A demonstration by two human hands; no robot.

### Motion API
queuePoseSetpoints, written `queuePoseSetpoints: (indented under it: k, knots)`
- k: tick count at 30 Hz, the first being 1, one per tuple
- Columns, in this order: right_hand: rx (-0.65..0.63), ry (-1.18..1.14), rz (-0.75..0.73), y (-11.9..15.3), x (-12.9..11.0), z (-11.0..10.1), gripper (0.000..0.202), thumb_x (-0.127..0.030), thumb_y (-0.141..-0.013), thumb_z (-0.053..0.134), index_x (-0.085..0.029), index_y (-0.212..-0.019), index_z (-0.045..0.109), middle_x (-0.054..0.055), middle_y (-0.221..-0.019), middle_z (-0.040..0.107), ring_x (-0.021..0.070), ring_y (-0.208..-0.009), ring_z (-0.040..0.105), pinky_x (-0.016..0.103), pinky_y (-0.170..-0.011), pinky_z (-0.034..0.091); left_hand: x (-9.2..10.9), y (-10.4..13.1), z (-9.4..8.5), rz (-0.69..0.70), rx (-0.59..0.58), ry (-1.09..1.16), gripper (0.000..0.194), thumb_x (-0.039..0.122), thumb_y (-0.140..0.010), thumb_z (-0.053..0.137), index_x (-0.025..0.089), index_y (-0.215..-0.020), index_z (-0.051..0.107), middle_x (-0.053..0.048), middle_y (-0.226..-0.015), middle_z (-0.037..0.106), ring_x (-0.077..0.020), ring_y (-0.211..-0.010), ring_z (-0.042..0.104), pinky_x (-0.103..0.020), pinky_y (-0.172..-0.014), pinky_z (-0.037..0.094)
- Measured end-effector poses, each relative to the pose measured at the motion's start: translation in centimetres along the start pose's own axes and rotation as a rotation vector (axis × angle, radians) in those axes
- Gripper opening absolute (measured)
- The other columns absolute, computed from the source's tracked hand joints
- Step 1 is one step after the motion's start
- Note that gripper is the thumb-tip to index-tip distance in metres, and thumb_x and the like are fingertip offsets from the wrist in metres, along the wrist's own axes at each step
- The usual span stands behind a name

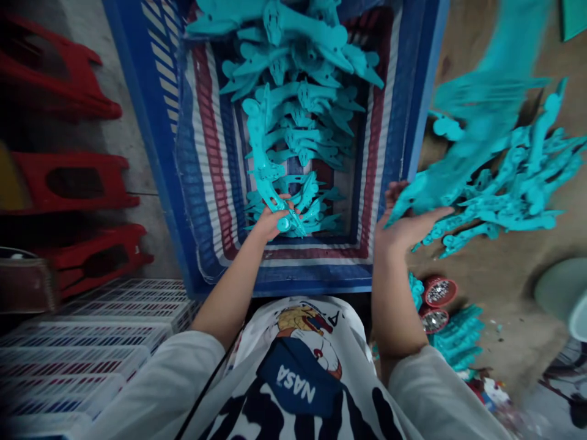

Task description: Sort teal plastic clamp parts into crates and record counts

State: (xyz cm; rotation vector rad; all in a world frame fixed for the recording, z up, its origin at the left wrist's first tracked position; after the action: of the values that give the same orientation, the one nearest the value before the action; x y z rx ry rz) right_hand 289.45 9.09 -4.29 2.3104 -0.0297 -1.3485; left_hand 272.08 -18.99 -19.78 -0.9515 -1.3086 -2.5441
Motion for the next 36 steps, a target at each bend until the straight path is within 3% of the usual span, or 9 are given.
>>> queuePoseSetpoints:
  k: [3, 6, 11, 16, 22, 25, 30, 34, 36]
  knots:
    - [0.01, -0.327, 0.04, -1.6, -1.7, -2.9, 0.104, -0.067, -0.085, -0.033, -0.036, -0.145, 0.047, 0.002, -0.171, 0.036, 0.0185, -0.156, 0.039, 0.038, -0.128, 0.042, 0.1, 0.1, -4.6, 0.057, 0.167, -0.47, 0.046, 0.02, -0.081, 0.065, 0.019, -0.127, 0.061, -0.005, -0.099, 0.067, -0.0244, -0.095, 0.071, -0.047, -0.099, 0.058]
    - [-0.073, -0.232, 0.158, -0.5, 0.6, -0.7, 0.092, -0.067, -0.091, -0.024, -0.037, -0.149, 0.04, 0.006, -0.167, 0.043, 0.0215, -0.148, 0.052, 0.05, -0.124, 0.047, -0.6, 1.4, -9.0, 0.058, 0.306, -1.115, 0.045, 0.013, -0.083, 0.063, 0.016, -0.128, 0.065, -0.016, -0.122, 0.068, -0.0348, -0.123, 0.062, -0.056, -0.114, 0.046]
    - [-0.304, 0.101, 0.069, -1.8, 8.1, 12.1, 0.07, -0.071, -0.105, 0.018, -0.023, -0.137, 0.056, 0.016, -0.127, 0.072, 0.0244, -0.111, 0.075, 0.045, -0.094, 0.065, -6.5, 4.7, -12.7, -0.181, 0.024, -1.666, 0.058, 0.009, -0.077, 0.074, 0.024, -0.132, 0.07, -0.019, -0.146, 0.058, -0.0447, -0.145, 0.043, -0.071, -0.124, 0.024]
    - [-0.497, 0.749, -0.432, -12.1, 11.6, 27.2, 0.038, -0.029, -0.104, 0.053, -0.008, -0.132, 0.065, 0.019, -0.141, 0.065, 0.0278, -0.139, 0.055, 0.046, -0.123, 0.041, -8.6, 5.0, -14.0, -0.275, 0.013, -1.75, 0.082, 0.018, -0.075, 0.082, 0.027, -0.153, 0.056, -0.02, -0.163, 0.044, -0.0477, -0.148, 0.039, -0.073, -0.122, 0.026]
    - [-0.62, 1.058, -0.627, -20.5, 14.8, 37.4, 0.088, -0.034, -0.088, 0.078, -0.009, -0.162, 0.038, 0.025, -0.163, 0.041, 0.0435, -0.153, 0.032, 0.074, -0.124, 0.02, -6.8, 3.0, -12.8, -0.028, 0.098, -1.551, 0.068, 0.033, -0.091, 0.069, 0.024, -0.156, 0.053, -0.016, -0.15, 0.056, -0.0393, -0.137, 0.052, -0.055, -0.114, 0.048]
    - [-0.67, 1.128, -0.56, -19.6, 17.2, 36.9, 0.065, -0.03, -0.093, 0.069, -0.003, -0.149, 0.051, 0.03, -0.149, 0.052, 0.0429, -0.142, 0.043, 0.071, -0.118, 0.032, -6.6, 2.6, -12.5, 0.025, 0.087, -1.353, 0.056, 0.03, -0.094, 0.062, 0.02, -0.149, 0.058, -0.015, -0.141, 0.063, -0.0351, -0.132, 0.057, -0.052, -0.116, 0.047]
    - [-0.659, 1.035, -0.423, -11.8, 15.4, 29.4, 0.04, -0.022, -0.094, 0.06, -0.009, -0.132, 0.064, 0.027, -0.135, 0.063, 0.0375, -0.128, 0.058, 0.058, -0.112, 0.045, -7.0, 2.5, -10.2, -0.063, 0.126, -0.837, 0.037, 0.031, -0.098, 0.057, 0.02, -0.13, 0.07, -0.014, -0.129, 0.072, -0.0309, -0.123, 0.066, -0.051, -0.115, 0.05]
    - [-1.007, 0.544, -0.176, 1.4, 12.3, 24.0, 0.034, -0.036, -0.096, 0.065, -0.018, -0.123, 0.072, 0.011, -0.115, 0.076, 0.0295, -0.109, 0.069, 0.046, -0.108, 0.053, -7.2, 4.1, -3.2, -0.16, 0.13, -0.236, 0.068, 0.056, -0.095, 0.068, 0.032, -0.155, 0.048, -0.011, -0.165, 0.047, -0.0326, -0.144, 0.055, -0.05, -0.108, 0.056]
    - [-0.967, 0.303, -0.098, 6.6, 10.0, 21.0, 0.042, -0.048, -0.103, 0.051, -0.021, -0.13, 0.071, 0.009, -0.123, 0.075, 0.0281, -0.115, 0.069, 0.045, -0.11, 0.054, -6.5, 5.3, 1.0, -0.144, 0.117, -0.022, 0.077, 0.064, -0.09, 0.072, 0.038, -0.156, 0.045, -0.006, -0.172, 0.038, -0.0322, -0.15, 0.049, -0.048, -0.108, 0.057]
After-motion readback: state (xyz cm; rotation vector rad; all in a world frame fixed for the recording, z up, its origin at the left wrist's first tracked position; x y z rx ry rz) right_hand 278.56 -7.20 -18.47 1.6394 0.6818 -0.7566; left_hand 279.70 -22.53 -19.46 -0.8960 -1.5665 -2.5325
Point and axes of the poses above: each hand's wrist, its own y-axis away from the middle knuckle, its own z-axis out of the palm, x = y × z, the point moved 8 cm from there along -y, towards the middle knuckle
